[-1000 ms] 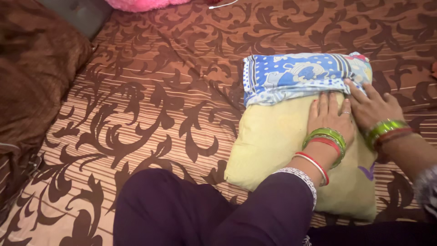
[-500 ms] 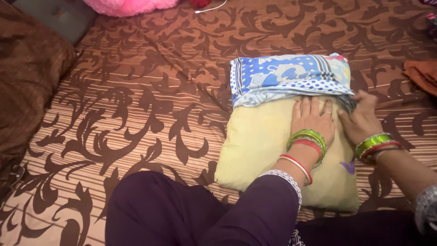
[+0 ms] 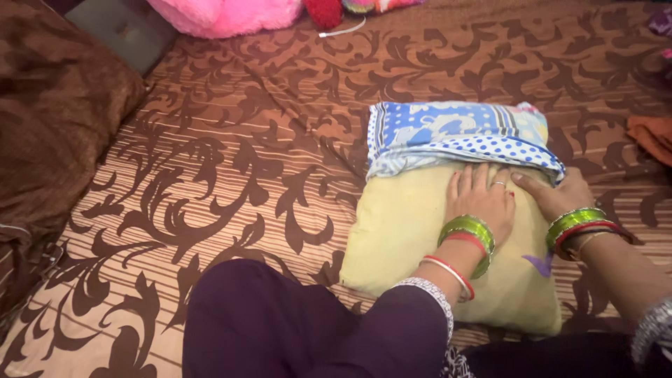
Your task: The person sits on a bed and removes a blue patterned pillowcase from a pillow. They pull the case off, smooth the pillow, and place the removed case aside.
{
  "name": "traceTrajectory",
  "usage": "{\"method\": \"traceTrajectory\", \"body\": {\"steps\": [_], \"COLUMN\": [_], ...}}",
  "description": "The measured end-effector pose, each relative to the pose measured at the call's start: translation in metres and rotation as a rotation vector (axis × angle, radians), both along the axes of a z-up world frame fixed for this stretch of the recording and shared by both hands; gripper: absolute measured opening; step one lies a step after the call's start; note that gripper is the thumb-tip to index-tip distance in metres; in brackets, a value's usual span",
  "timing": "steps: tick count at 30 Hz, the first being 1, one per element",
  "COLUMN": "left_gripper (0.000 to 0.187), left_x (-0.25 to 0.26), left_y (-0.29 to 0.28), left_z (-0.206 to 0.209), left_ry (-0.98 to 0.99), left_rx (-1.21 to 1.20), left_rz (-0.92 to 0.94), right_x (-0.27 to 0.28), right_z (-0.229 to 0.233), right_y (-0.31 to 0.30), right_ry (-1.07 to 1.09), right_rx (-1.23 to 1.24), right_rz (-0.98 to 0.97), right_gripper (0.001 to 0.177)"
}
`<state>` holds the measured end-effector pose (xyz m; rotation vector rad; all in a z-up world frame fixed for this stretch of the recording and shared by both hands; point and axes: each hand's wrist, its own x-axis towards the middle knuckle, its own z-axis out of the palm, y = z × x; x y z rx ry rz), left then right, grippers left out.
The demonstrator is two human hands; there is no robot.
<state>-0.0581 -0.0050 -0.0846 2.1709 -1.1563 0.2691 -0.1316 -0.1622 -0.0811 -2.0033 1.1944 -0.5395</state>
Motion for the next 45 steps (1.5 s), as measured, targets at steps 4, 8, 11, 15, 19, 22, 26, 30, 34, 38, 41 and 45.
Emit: {"method": "traceTrajectory", "body": {"steps": [4,8,11,15,19,22,26,30,34,38,41,45], "left_gripper": [0.053,0.057,0.06,0.064,0.061,0.06,0.073,0.089,0.069,0.074,0.076,0.075], "left_x": [0.008,0.026,0.03,0.038,0.044,0.051,0.054,0.052,0.064,0.08,0.094,0.092], "left_y": [0.002,0.0,-0.002,-0.01,-0.013,-0.002,0.022,0.034,0.016,0.021,0.026,0.028], "left_z": [0.026,0.063,0.089,0.115,0.105,0.1,0.139,0.169,0.172,0.155,0.137,0.128], "left_ry": [0.118,0.204,0.252,0.438,0.466,0.428,0.731,0.674,0.637,0.598,0.557,0.417], "left_rx": [-0.206,-0.437,-0.623,-0.706,-0.571,-0.382,-0.358,-0.203,-0.095,-0.15,-0.112,-0.099], "left_rz": [0.044,0.07,0.06,-0.001,-0.078,-0.127,-0.131,-0.142,-0.03,-0.074,-0.157,-0.163], "right_x": [0.013,0.032,0.044,0.051,0.063,0.082,0.092,0.084,0.072,0.069,0.078,0.081], "right_z": [0.06,0.127,0.177,0.222,0.215,0.167,0.145,0.161,0.171,0.17,0.153,0.135], "right_y": [0.028,0.047,0.059,0.064,0.036,0.006,-0.03,-0.028,0.011,0.036,0.036,0.036], "right_ry": [-0.182,-0.209,-0.207,0.0,0.209,0.19,0.118,-0.045,-0.244,-0.012,0.108,0.076], "right_rx": [-0.218,-0.505,-0.689,-0.866,-0.76,-0.647,-0.324,-0.105,-0.468,-0.755,-0.965,-0.977], "right_rz": [0.131,0.199,0.262,0.328,0.396,0.555,0.569,0.634,0.903,0.722,0.62,0.561], "right_gripper": [0.064,0.054,0.062,0.06,0.063,0.057,0.048,0.053,0.027,0.035,0.039,0.043]}}
